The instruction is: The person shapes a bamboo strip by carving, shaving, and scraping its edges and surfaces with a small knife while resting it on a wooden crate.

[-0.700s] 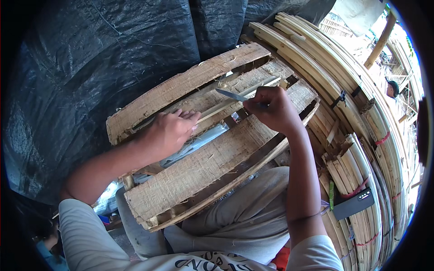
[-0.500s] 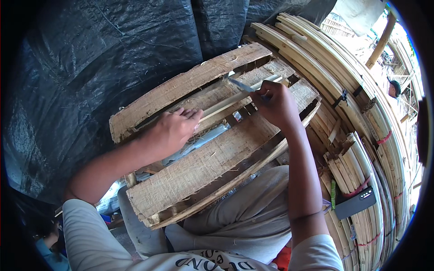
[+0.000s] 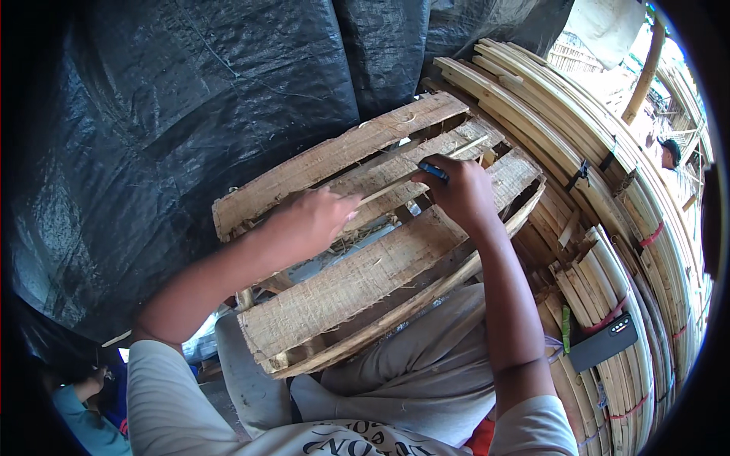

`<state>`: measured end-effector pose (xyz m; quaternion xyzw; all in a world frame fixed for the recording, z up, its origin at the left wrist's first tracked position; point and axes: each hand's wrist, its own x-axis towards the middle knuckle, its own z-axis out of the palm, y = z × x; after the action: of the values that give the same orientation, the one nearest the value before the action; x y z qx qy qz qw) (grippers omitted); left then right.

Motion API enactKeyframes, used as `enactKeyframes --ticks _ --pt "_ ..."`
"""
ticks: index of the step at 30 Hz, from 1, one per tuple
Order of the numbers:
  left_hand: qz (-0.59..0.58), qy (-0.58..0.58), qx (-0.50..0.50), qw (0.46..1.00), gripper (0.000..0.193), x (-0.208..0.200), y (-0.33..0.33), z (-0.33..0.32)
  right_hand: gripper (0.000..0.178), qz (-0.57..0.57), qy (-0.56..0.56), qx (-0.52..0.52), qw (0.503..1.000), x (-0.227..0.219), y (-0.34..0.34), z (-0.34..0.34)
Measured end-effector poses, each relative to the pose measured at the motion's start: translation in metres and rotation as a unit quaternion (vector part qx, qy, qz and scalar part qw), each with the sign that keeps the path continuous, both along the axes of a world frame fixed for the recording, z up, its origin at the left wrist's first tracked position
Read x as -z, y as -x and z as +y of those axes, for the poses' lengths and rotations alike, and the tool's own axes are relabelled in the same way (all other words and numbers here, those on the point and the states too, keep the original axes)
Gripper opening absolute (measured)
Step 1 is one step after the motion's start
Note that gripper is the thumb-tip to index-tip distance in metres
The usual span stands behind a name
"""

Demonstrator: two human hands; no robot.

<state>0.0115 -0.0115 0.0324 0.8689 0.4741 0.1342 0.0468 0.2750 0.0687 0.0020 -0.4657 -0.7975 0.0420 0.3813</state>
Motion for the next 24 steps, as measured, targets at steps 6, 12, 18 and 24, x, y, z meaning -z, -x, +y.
enactKeyframes --ticks 6,12,18,24 --pt "-0.04 0.011 0.02 0.999 0.023 -0.02 -0.011 0.028 0.021 0.018 -0.003 -0.006 1.0 0.004 -0.012 0.019" --pt "0.026 0.147 -0.049 0.988 0.029 -0.035 -0.028 0.038 0.015 0.005 0.016 0.013 1.0 0.009 -0.017 0.019" --pt "-0.082 0.158 -0.071 0.981 0.034 -0.013 -0.027 0.04 0.021 0.01 0.005 -0.008 1.0 0.009 -0.019 0.022" --pt "-0.072 0.0 -0.049 0.996 0.031 0.009 -0.017 0.04 0.018 -0.015 0.055 0.035 0.998 -0.007 -0.001 0.007"
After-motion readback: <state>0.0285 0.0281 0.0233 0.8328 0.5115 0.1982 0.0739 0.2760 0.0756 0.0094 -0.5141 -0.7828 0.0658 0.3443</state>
